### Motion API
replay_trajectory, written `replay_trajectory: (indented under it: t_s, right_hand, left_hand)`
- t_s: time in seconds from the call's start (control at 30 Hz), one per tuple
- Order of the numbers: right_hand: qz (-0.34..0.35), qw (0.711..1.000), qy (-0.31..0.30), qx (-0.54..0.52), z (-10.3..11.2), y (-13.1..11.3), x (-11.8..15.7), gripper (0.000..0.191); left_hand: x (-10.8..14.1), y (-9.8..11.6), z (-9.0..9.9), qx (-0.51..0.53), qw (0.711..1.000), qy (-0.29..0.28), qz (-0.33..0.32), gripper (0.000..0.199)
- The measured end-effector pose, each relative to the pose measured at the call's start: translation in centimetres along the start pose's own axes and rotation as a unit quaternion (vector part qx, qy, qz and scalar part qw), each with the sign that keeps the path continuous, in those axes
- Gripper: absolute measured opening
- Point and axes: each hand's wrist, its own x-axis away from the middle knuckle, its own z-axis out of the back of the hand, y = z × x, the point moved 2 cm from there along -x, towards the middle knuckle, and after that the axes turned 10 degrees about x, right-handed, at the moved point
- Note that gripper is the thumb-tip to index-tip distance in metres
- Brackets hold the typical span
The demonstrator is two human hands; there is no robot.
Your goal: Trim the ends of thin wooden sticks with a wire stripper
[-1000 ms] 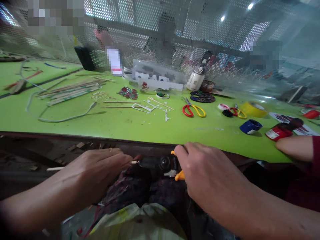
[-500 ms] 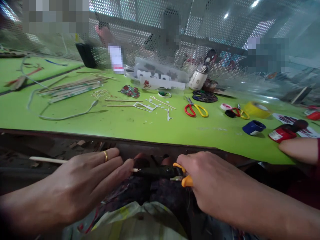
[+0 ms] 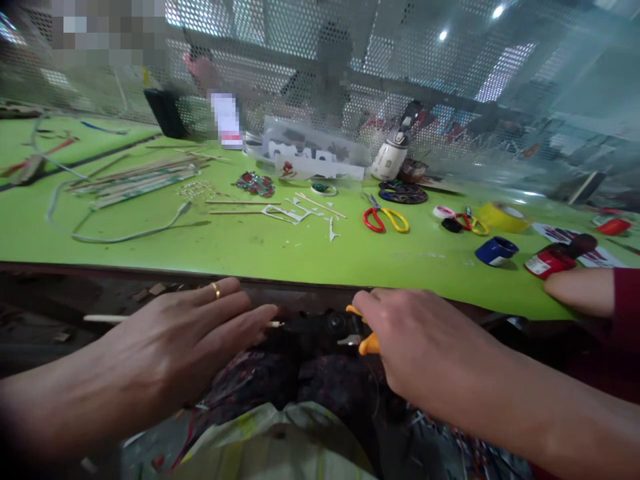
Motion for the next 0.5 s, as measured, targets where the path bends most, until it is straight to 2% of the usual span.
replay_trajectory:
  t_s: [0.1, 0.2, 0.37, 0.43, 0.5]
  right_hand:
    - [0.007, 0.998, 0.030, 0.051, 0.5, -0.3, 0.3, 0.042]
    - [0.015, 0.994, 0.075, 0.074, 1.0, -0.6, 0.3, 0.040]
    - [0.034, 0.994, 0.082, 0.056, 0.8, -0.8, 0.3, 0.041]
    - [0.034, 0.998, 0.060, 0.014, 0.4, -0.5, 0.4, 0.044]
    - [0.026, 0.999, 0.012, -0.042, -0.1, -0.2, 0.4, 0.042]
  left_hand:
    - [0.2, -0.2, -0.5, 0.109, 0.989, -0.040, 0.094, 0.024]
    - [0.4, -0.3, -1.1, 0.168, 0.977, -0.037, 0.124, 0.023]
    - [0.8, 0.0, -1.2, 0.130, 0.989, 0.026, 0.065, 0.023]
    - [0.8, 0.2, -0.9, 0.076, 0.996, 0.050, 0.024, 0.021]
    - [0.9, 0.3, -0.6, 0.023, 0.998, 0.059, -0.018, 0.022]
